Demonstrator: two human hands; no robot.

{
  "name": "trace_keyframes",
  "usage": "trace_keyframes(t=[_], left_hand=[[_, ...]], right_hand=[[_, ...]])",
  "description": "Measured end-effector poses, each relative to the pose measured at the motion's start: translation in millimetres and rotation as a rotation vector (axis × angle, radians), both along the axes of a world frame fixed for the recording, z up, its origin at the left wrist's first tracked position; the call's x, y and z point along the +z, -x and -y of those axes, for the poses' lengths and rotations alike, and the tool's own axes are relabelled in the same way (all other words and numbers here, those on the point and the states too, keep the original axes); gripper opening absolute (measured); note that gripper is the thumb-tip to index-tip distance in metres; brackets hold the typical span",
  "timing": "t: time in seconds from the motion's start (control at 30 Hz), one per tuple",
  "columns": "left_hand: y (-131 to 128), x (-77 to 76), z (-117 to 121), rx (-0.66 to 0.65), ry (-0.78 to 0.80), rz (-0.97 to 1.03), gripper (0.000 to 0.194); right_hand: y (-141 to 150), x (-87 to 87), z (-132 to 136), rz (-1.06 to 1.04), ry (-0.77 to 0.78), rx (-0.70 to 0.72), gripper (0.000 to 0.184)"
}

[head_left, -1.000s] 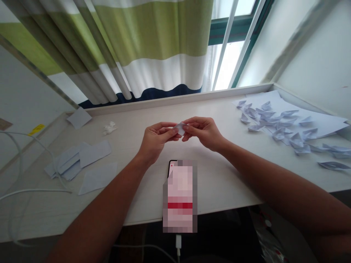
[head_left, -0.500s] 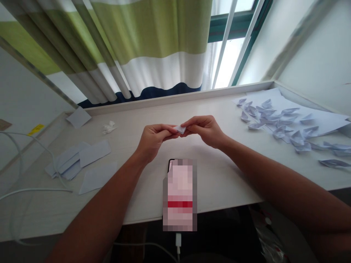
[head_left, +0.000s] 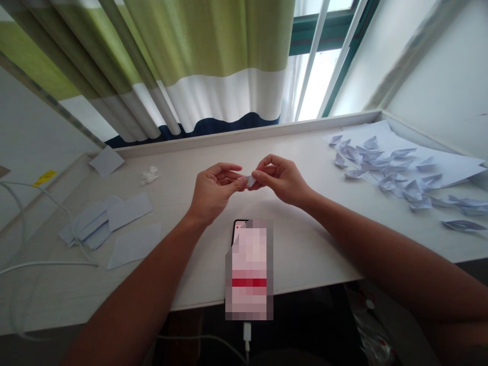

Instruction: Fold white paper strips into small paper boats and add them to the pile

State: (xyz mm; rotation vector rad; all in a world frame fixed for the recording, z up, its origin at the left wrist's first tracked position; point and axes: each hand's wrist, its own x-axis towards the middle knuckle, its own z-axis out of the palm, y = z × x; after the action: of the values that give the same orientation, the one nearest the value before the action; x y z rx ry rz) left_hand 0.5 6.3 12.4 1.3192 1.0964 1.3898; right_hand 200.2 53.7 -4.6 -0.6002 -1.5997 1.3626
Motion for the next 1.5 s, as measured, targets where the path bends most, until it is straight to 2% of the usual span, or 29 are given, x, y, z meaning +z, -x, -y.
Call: trace_keyframes(t=[0.13, 0.3, 0.5, 0.67, 0.87, 1.0, 1.13, 1.33, 1.5], left_hand=[[0, -1.4, 0, 0.028, -0.015, -0.026, 0.043], [3, -3.6, -3, -0.055, -0.019, -0.187, 0.031], [11, -0.8, -1, -0.023, -0.209, -0.500, 0.024], [11, 0.3, 3, 0.015, -0.339, -0.552, 0.022], [9, -3.1, 2, 0.020, -0.326, -0.555, 0.021], [9, -1.3, 1, -0.032, -0.267, -0.555, 0.022], [8, 0.8, 2, -0.058, -0.307, -0.638, 0.021], [8, -1.6, 4, -0.036, -0.332, -0.702, 0.031], [10, -3.7, 2, -0.012, -0.424, -0.808, 0.029]], right_hand=[[2, -3.6, -3, 0.034, 0.000, 0.010, 0.047], [0, -5.2, -1, 0.039, -0.066, -0.012, 0.035], [0, -4.0, 0, 0.087, -0.081, 0.019, 0.034], [0, -3.2, -2, 0.125, -0.096, 0.032, 0.038], [-6, -0.7, -2, 0.212, -0.216, -0.036, 0.030], [-8, 3.1, 0, 0.281, -0.378, -0.085, 0.015], [-9, 4.3, -2, 0.279, -0.491, -0.110, 0.014], [-9, 0.3, -5, 0.275, -0.518, -0.089, 0.017], [-4, -0.2, 2, 0.174, -0.353, -0.068, 0.019]])
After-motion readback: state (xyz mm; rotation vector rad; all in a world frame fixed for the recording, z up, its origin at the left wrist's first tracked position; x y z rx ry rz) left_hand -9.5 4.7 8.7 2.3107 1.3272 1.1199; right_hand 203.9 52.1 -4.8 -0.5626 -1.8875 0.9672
